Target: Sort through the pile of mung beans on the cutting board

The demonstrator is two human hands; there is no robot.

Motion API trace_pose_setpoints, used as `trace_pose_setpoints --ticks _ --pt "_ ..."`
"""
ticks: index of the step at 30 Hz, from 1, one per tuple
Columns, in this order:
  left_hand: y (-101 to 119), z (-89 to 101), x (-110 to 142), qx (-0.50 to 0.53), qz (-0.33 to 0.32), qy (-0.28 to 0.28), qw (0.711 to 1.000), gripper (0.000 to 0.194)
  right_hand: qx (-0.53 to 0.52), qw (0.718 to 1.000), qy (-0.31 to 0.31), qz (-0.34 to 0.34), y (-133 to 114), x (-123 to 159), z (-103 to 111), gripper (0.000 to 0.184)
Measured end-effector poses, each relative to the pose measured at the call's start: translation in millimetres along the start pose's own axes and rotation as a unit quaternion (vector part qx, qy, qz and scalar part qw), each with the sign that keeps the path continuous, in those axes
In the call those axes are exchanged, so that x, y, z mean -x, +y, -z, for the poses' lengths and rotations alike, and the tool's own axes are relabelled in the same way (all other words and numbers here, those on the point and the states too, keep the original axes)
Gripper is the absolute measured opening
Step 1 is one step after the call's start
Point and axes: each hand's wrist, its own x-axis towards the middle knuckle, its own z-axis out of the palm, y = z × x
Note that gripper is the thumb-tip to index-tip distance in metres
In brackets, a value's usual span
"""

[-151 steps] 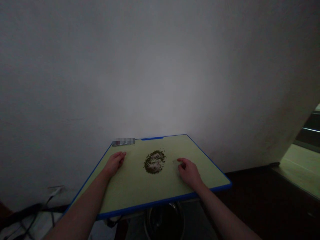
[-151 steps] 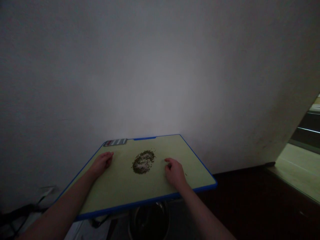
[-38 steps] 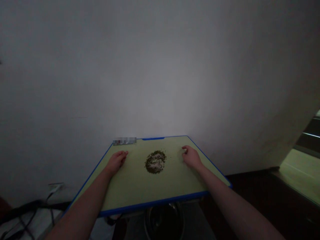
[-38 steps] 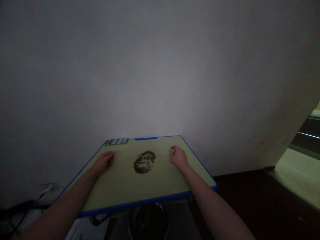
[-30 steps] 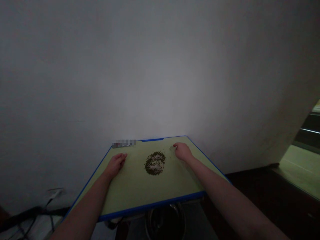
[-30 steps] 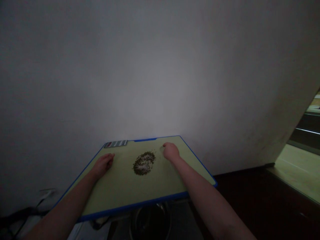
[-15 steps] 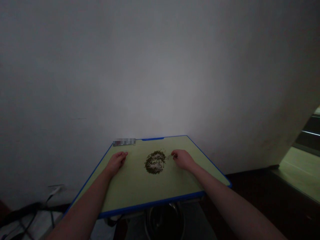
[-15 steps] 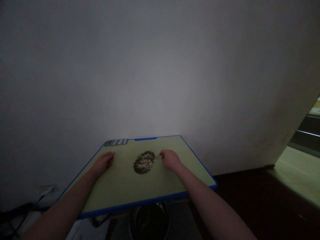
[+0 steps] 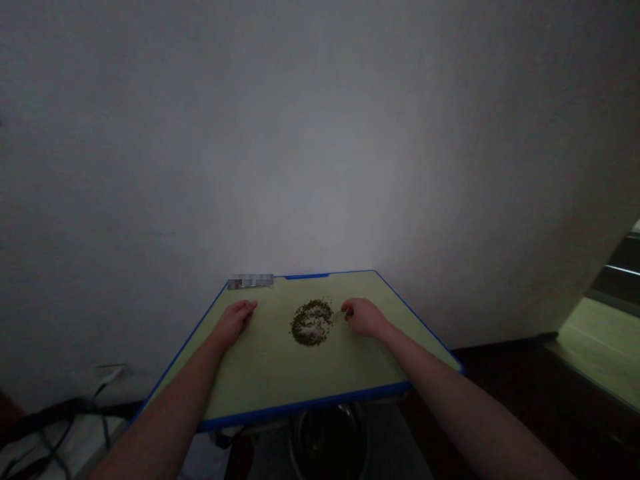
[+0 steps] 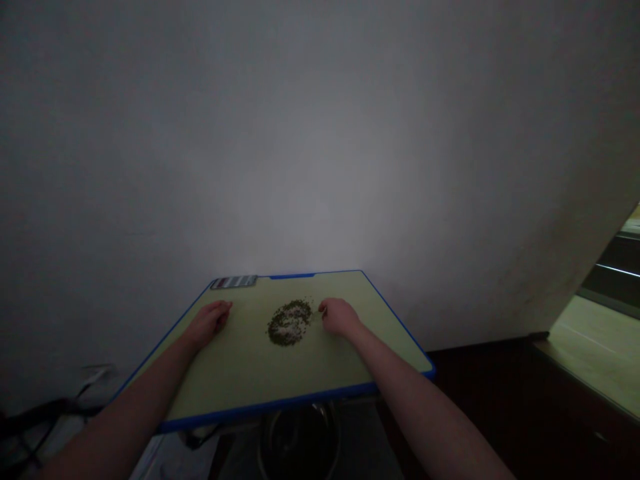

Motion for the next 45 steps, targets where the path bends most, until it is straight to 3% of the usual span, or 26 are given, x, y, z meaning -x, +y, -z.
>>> trace_pose_setpoints --ticks 9,15,22,28,45 --pt "7.3 -2.2 3.8 -0.009 0.011 0.001 1.0 0.035 -0.064 0.997 0.041 -0.017 10.8 48.8 -4.1 0.029" --pt "1.6 0.1 0.9 -0.004 0.007 -0.008 1.0 0.034 0.025 0.993 0.065 -0.096 25.3 38.7 4.7 0.027" --pt "-4.3 2.3 -1.2 -0.013 0.001 -0.012 1.0 0.033 0.018 0.999 0.025 0.018 -1.1 16.0 4.8 0.03" --pt "-3.8 2.3 -1.0 -0.006 0.002 -0.01 1.0 0.033 0.05 0.998 0.0 0.032 -12.0 11.5 -3.5 0.032" --pt "0.5 0.3 0.7 -0.006 0.007 -0.007 1.0 0.037 0.016 0.999 -0.02 0.047 -16.4 29.8 2.2 0.031"
